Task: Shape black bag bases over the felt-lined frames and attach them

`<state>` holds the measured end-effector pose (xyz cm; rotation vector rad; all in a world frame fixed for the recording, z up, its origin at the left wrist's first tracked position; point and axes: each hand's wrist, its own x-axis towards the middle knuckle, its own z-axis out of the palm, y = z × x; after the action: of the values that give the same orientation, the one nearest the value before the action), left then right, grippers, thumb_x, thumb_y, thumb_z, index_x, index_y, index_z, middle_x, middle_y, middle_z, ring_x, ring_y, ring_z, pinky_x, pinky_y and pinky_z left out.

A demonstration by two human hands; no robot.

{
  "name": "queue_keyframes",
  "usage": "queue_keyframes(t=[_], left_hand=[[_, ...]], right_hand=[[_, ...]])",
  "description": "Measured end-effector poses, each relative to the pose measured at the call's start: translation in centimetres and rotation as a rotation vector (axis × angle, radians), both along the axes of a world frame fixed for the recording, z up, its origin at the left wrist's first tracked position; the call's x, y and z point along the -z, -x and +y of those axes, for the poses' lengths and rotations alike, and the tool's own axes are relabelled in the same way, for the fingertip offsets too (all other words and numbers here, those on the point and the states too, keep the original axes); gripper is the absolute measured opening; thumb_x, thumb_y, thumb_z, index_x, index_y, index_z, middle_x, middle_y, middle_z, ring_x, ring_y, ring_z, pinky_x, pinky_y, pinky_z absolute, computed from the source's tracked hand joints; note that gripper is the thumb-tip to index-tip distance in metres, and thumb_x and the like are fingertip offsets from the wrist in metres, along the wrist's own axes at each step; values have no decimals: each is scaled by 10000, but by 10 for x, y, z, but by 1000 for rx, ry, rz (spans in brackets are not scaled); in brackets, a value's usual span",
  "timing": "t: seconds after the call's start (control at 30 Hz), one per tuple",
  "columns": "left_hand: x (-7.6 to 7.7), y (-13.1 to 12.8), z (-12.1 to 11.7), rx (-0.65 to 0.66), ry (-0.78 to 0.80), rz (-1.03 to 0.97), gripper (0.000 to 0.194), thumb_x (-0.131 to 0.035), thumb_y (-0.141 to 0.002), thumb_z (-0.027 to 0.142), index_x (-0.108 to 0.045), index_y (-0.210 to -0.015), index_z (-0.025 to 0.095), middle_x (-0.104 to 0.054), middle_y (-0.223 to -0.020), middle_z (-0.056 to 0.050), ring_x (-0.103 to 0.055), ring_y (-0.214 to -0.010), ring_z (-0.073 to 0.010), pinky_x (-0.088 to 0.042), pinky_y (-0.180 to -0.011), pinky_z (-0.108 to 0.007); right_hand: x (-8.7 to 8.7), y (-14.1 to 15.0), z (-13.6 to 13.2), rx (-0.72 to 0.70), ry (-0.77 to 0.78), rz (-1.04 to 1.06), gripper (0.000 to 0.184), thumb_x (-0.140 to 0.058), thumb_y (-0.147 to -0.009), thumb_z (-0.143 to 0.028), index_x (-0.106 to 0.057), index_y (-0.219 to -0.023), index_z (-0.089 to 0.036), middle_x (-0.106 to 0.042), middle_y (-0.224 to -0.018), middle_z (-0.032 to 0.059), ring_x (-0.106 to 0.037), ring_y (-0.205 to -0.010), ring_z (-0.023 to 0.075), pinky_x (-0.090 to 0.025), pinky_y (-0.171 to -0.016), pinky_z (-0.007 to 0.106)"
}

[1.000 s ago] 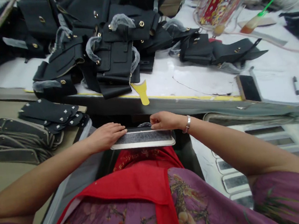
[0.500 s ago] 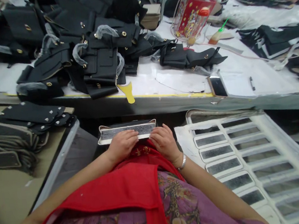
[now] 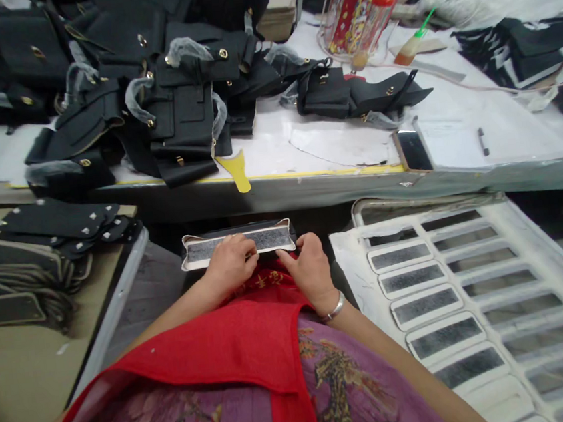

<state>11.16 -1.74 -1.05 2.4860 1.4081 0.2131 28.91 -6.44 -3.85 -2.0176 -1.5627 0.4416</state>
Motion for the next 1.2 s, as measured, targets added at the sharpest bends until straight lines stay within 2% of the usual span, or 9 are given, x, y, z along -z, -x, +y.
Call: queue_keyframes(t=[0.1, 0.17, 0.23, 0.33, 0.7, 0.97, 1.03, 1.13, 1.2], left_hand=[[3, 2, 5, 39, 90, -23, 97, -549, -799, 245, -630, -767, 203, -638, -794, -49, -562, -789, -223, -453, -719, -352], [4, 3, 7, 49, 115, -43, 106, -548, -799, 243, -639, -762, 204, -652, -783, -45, -568, -782, -222, -455, -719, -348], [4, 4, 8, 53, 135, -66, 118, -545, -802, 239, -647, -757, 202, -662, -783, -41, -572, -776, -218, -456, -719, -343], [5, 6, 10, 60, 149, -97, 134, -535, -813, 229, -654, -762, 197, -667, -793, -40, -573, -771, -207, -458, -724, -336], [5, 4, 20, 43, 189, -82, 159, -499, -836, 237, -636, -769, 193, -636, -795, -46, -552, -802, -217, -438, -733, -347], [0, 1, 29, -3, 205, 3, 109, -504, -814, 216, -594, -763, 178, -618, -818, -56, -539, -832, -227, -423, -739, -353], [-1, 6, 31, 7, 216, -26, 96, -504, -819, 215, -589, -838, 176, -611, -843, -57, -534, -840, -225, -425, -751, -351], [-2, 26, 32, 7, 189, -113, 264, -545, -812, 242, -528, -1062, 156, -582, -978, -73, -513, -900, -219, -428, -787, -344], [-3, 45, 34, 20, 161, -104, 308, -590, -798, 299, -519, -1061, 155, -560, -1006, -77, -492, -920, -229, -423, -795, -354]], right_hand=[[0, -6, 0, 44, 420, 353, 416, -580, -741, -574, -488, -617, -187, -516, -558, 9, -460, -509, 136, -369, -501, 273], [-4, -3, 0, 86, 601, 695, 417, -541, -802, -525, -513, -589, -167, -530, -519, 10, -463, -444, 106, -369, -456, 246], [-9, 4, 0, 189, 671, 996, 344, -538, -846, -426, -578, -658, -141, -598, -580, 32, -521, -451, 90, -416, -462, 218], [-16, 15, 0, 310, 683, 1213, 235, -558, -862, -294, -627, -718, -121, -660, -671, 60, -602, -528, 89, -472, -503, 185], [-18, 26, 19, 443, 762, 1229, 309, -482, -915, -249, -608, -667, -116, -663, -581, 55, -608, -458, 95, -477, -432, 170], [-15, 47, 31, 326, 804, 1285, 318, -451, -930, -259, -619, -717, -94, -671, -589, 64, -618, -472, 96, -471, -437, 157], [-14, 52, 32, 305, 805, 1311, 328, -448, -931, -274, -621, -716, -97, -669, -584, 63, -615, -471, 93, -466, -437, 152], [-14, 57, 32, 349, 778, 1294, 291, -491, -911, -288, -623, -724, -109, -676, -601, 56, -627, -495, 97, -484, -468, 159], [-15, 59, 31, 392, 760, 1280, 263, -513, -900, -280, -624, -730, -113, -683, -621, 54, -634, -511, 99, -496, -489, 165]])
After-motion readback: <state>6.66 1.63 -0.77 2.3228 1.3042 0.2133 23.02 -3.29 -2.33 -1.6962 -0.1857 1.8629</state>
